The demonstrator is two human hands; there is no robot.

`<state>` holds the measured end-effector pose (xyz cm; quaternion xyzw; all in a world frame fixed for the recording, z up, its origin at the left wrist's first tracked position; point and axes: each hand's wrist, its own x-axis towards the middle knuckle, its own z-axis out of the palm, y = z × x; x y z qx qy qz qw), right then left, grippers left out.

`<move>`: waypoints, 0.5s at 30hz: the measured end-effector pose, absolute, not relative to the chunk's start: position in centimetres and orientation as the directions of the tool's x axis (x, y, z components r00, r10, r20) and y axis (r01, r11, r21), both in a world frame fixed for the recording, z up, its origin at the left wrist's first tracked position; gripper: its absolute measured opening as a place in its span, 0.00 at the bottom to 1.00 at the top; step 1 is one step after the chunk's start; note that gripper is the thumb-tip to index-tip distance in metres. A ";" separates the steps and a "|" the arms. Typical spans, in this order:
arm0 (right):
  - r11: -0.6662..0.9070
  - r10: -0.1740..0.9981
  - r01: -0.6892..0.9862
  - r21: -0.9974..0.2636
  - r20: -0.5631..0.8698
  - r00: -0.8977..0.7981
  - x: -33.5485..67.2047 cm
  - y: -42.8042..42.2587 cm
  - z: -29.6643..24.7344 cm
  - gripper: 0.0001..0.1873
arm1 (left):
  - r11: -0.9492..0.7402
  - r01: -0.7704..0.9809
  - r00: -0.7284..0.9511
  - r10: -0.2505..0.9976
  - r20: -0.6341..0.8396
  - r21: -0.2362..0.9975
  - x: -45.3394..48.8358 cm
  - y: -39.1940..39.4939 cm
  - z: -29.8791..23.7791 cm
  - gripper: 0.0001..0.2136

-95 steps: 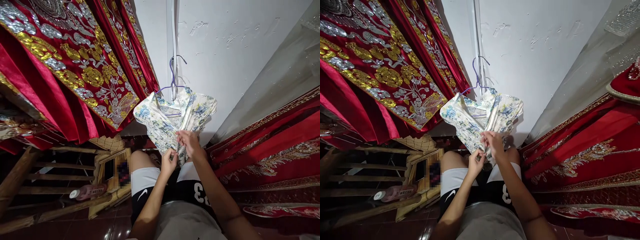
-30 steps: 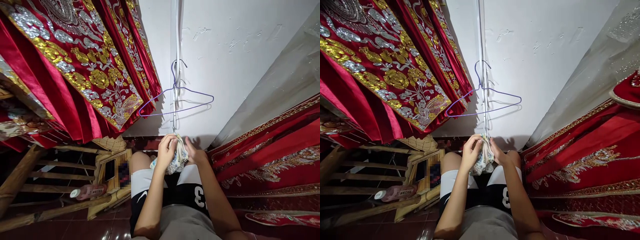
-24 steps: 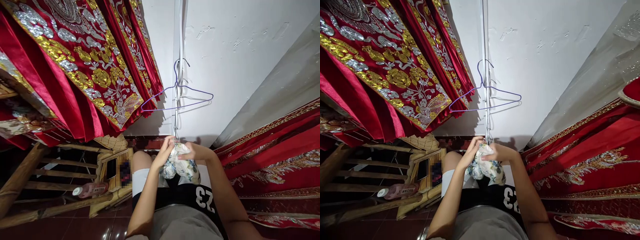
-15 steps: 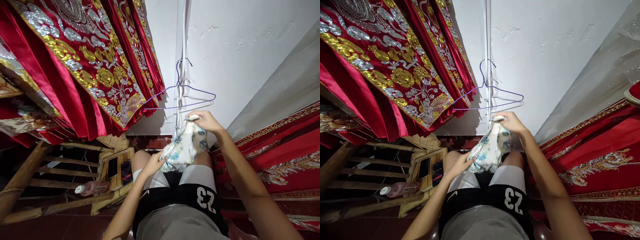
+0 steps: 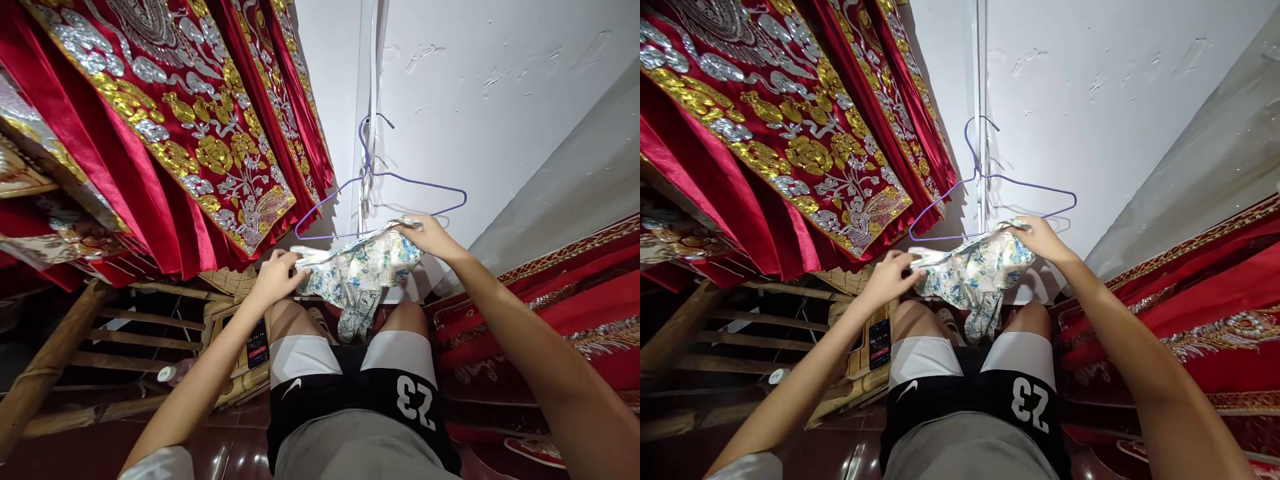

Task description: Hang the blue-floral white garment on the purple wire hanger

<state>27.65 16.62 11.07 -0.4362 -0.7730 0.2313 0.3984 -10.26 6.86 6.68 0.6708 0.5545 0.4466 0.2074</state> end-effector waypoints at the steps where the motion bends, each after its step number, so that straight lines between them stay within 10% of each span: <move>1: 0.501 0.866 0.492 -0.712 0.399 -0.303 28.0 16.2 11.5 0.15 | -0.322 0.584 0.007 0.920 0.392 0.745 -10.5 7.5 7.8 0.10; 11: 0.455 0.889 0.484 -0.747 0.351 -0.294 27.1 13.7 11.3 0.17 | -0.625 0.600 0.192 0.718 0.669 0.499 -4.4 11.6 15.2 0.05; 15: 0.536 0.788 0.501 -0.679 0.615 -0.010 28.2 13.4 11.3 0.20 | -0.632 0.625 0.172 0.683 0.710 0.457 -3.6 12.8 15.2 0.18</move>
